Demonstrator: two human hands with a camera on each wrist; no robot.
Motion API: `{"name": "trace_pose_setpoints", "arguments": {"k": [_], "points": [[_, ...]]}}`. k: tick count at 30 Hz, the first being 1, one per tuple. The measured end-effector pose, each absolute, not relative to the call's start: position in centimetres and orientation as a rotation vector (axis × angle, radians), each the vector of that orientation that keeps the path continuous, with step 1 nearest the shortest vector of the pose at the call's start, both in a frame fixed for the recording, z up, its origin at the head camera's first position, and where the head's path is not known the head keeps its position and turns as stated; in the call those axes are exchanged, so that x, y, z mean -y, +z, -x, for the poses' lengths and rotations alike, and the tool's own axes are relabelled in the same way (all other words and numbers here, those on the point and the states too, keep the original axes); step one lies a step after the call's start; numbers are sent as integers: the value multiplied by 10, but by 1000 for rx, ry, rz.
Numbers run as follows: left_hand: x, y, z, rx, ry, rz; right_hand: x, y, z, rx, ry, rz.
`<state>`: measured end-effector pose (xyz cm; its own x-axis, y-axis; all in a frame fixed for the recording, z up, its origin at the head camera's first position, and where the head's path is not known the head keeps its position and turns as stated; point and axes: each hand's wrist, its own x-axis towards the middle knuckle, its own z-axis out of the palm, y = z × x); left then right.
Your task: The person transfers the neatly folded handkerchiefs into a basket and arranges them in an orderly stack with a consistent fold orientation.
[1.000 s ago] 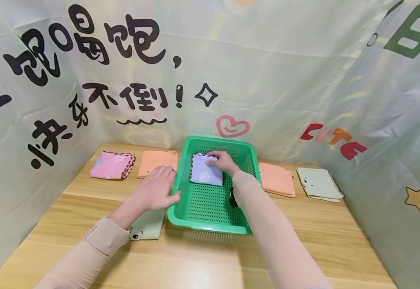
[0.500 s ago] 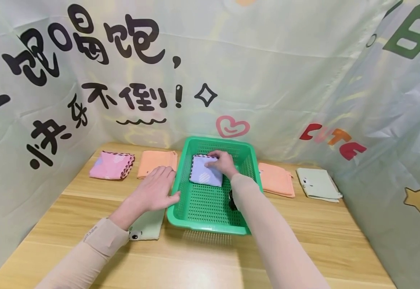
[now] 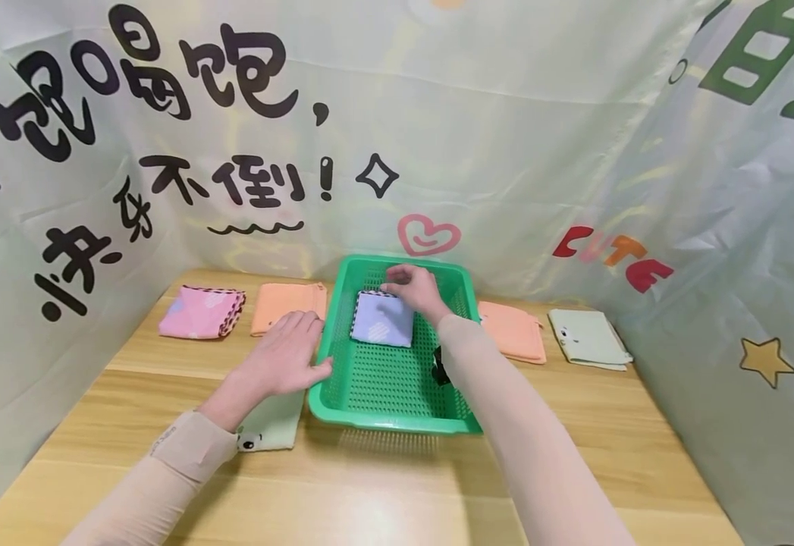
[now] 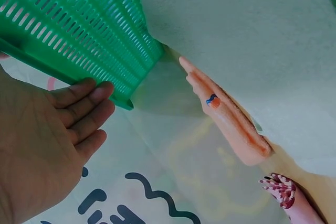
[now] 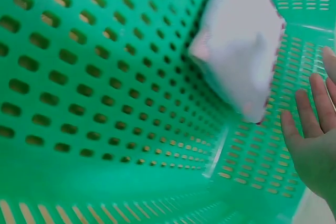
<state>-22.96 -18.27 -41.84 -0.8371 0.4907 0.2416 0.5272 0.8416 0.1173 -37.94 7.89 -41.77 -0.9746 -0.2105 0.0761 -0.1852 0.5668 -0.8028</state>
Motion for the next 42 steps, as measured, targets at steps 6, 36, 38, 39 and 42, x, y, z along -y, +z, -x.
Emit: {"name": "trace_pose_setpoints", "arguments": {"k": [6,36,38,39,42], "points": [[185,-416,231,2818,-251,778,-77,-398,376,-2723,-1475,430],[184,-414,228,2800,-225,808,-142,-325,313,-2600,-1921,736],[183,-414,227,2799,-224,814,-151,-327,308,-2592,-1949,747],[183,-414,227,2798,-225,816,-156,-329,306,-2594,-1959,751],[182,-414,227,2795,-226,823,-168,-332,299,-2603,-1983,758]]}}
